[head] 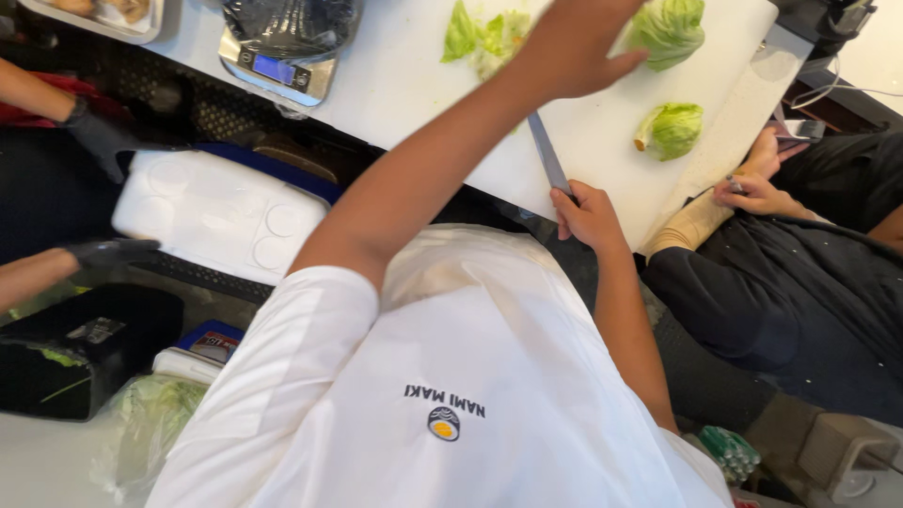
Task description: The person cuts lettuce on a white cutting board using a knife, places the chopped pieces into a metal bowl, and discards some parts into a waste bin.
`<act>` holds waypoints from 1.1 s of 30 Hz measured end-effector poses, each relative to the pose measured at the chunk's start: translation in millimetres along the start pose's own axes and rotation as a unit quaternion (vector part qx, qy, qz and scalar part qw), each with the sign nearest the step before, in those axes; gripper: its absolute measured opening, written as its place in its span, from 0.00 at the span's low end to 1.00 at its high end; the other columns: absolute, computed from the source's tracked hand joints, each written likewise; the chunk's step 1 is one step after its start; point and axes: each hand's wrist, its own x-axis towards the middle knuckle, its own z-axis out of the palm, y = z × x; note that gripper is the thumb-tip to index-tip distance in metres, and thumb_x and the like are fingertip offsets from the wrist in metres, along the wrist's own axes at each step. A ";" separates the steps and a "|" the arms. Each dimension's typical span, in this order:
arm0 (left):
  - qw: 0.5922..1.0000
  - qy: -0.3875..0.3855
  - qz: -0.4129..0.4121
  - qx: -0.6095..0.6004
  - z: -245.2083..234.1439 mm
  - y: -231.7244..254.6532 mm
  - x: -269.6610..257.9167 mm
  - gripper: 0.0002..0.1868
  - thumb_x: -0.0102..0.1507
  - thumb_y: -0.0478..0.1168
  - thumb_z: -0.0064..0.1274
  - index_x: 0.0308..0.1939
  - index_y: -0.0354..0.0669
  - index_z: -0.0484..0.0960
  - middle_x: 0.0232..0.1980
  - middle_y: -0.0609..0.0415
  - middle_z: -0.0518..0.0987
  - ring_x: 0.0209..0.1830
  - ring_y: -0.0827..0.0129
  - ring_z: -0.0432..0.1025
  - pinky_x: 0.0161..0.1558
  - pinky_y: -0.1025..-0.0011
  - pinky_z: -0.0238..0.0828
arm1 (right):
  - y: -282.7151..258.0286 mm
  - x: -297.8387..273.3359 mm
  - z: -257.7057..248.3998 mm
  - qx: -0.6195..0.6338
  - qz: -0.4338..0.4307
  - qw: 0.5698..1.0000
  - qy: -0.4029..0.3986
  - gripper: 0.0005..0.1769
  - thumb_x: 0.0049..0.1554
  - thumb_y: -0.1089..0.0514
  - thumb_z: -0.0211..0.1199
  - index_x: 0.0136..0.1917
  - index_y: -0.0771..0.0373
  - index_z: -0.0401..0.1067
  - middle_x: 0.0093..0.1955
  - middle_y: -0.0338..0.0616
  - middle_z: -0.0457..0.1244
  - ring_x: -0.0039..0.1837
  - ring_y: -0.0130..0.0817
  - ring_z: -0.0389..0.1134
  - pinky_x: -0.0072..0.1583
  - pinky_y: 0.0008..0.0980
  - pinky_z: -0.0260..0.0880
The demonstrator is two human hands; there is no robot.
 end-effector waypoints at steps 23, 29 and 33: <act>0.864 -0.036 -0.172 -0.471 -56.7 -65.0 -115.6 0.40 0.63 0.37 0.73 0.65 0.42 0.55 0.69 0.41 0.72 0.69 0.52 0.77 0.67 0.58 0.78 | 19.1 5.0 3.2 0.057 -0.059 0.994 0.071 0.24 0.71 0.50 0.48 0.36 0.65 0.65 0.26 0.37 0.58 0.24 0.26 0.62 0.29 0.26 0.62; 0.970 0.016 -0.126 -0.208 -106.2 -54.1 -204.0 0.38 0.56 0.33 0.64 0.66 0.41 0.61 0.78 0.33 0.53 0.79 0.44 0.54 0.75 0.49 0.61 | 5.9 4.5 7.1 0.019 -0.036 0.997 0.071 0.19 0.68 0.54 0.52 0.37 0.64 0.65 0.27 0.36 0.58 0.24 0.26 0.61 0.28 0.27 0.60; 0.990 0.060 -0.120 0.042 -86.1 -45.6 -224.7 0.39 0.52 0.37 0.64 0.70 0.51 0.76 0.71 0.44 0.59 0.73 0.46 0.55 0.73 0.48 0.56 | -12.2 3.9 10.4 -0.039 -0.007 0.998 0.045 0.16 0.68 0.56 0.55 0.39 0.64 0.64 0.28 0.41 0.57 0.26 0.29 0.58 0.30 0.33 0.56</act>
